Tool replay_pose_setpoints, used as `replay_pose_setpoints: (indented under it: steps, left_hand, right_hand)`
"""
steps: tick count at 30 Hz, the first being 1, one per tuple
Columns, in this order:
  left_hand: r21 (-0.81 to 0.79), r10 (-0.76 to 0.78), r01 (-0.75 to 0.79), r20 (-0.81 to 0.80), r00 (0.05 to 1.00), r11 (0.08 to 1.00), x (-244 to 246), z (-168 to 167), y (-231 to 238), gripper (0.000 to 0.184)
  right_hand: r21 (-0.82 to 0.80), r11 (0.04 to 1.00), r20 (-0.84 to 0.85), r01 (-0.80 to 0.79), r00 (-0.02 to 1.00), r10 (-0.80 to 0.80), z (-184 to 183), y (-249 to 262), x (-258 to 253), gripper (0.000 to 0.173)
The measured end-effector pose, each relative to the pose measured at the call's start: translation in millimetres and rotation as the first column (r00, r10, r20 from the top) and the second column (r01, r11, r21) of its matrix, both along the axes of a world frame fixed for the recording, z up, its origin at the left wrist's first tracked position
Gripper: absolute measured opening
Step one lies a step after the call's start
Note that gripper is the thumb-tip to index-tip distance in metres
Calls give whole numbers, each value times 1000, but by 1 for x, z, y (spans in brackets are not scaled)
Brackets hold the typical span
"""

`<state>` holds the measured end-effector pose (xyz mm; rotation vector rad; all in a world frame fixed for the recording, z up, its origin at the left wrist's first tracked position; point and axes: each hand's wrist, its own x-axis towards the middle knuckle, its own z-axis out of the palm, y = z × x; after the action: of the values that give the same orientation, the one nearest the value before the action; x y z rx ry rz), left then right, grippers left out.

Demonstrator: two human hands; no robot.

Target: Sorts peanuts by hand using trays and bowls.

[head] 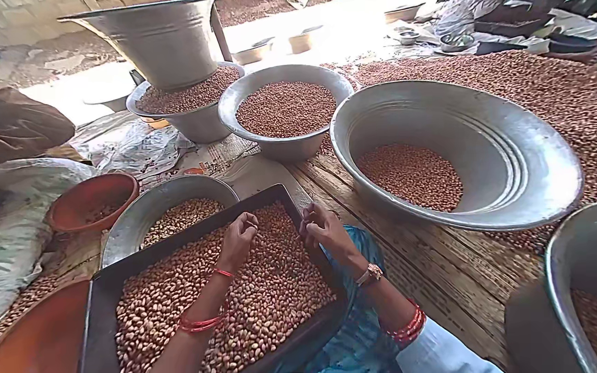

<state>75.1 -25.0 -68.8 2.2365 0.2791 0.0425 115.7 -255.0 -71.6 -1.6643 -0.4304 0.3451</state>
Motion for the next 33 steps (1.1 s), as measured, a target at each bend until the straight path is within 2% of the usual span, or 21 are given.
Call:
replay_pose_setpoints:
  steps: [1, 2, 3, 5, 7, 10, 12, 13, 15, 16, 17, 18, 20, 22, 25, 30, 33]
  left_hand:
    - [-96, 4, -3, 9, 1000, 995, 0, 0, 2, 23]
    - [-109, -12, 11, -6, 1000, 994, 0, 0, 1, 27]
    - [-55, -36, 34, -32, 999, 998, 1, 0, -2, 27]
    - [172, -55, 68, -78, 995, 983, 0, 1, -17, 20]
    - [379, -81, 105, -79, 994, 919, 0, -3, -31, 25]
    - [488, -109, 145, -101, 989, 861, 0, -9, -39, 27]
    - [424, -90, 111, -70, 993, 899, 1, -8, -32, 24]
    - [324, -68, 75, -31, 997, 943, 2, -8, -26, 21]
    - [24, -38, 37, 18, 999, 999, 2, -8, -8, 19]
    - [-72, -28, 31, 44, 999, 997, 1, -7, -2, 24]
    - [-91, -28, 32, 44, 999, 995, -1, -4, 1, 28]
    - [-36, -42, 42, 26, 999, 998, -3, -1, 2, 29]
    - [194, -84, 85, -18, 996, 977, -6, -1, -7, 20]
    - [416, -131, 155, -85, 988, 896, -9, -4, -20, 22]
    - [577, -159, 205, -130, 979, 791, -11, -14, -35, 26]
    - [648, -149, 235, -186, 971, 724, -15, -11, -54, 28]
    - [594, -155, 258, -219, 963, 762, -14, -12, -53, 30]
  right_hand:
    - [75, 997, -74, 21, 997, -15, 0, -2, 2, 22]
    - [73, 997, -104, 29, 994, -21, 1, -3, 3, 19]
    - [15, 1000, -82, 19, 996, -17, 2, -3, 4, 18]
    - [-220, 976, 75, -1, 997, 18, 4, 1, 4, 17]
    - [-481, 877, 211, -8, 970, 124, 12, 6, 0, 23]
    - [-715, 699, 290, -2, 909, 299, 16, 19, -6, 24]
    - [-814, 581, 268, 0, 887, 376, 21, 27, -9, 24]
    - [-847, 531, 242, -12, 882, 405, 26, 29, -10, 24]
    - [-875, 483, 228, -11, 872, 433, 30, 32, -13, 23]
    - [-880, 475, 233, -3, 869, 437, 29, 33, -15, 23]
    - [-882, 471, 240, 5, 865, 441, 28, 34, -16, 23]
    - [-884, 468, 247, 11, 860, 447, 27, 35, -17, 22]
    - [-886, 463, 243, 4, 856, 457, 26, 36, -17, 22]
    - [-892, 452, 227, -8, 857, 462, 25, 36, -15, 24]
    - [-877, 479, 218, -30, 864, 454, 20, 34, -11, 26]
    - [-775, 629, 250, -63, 884, 396, 12, 25, 0, 26]
    - [-690, 717, 208, -102, 920, 331, 13, 20, 6, 30]
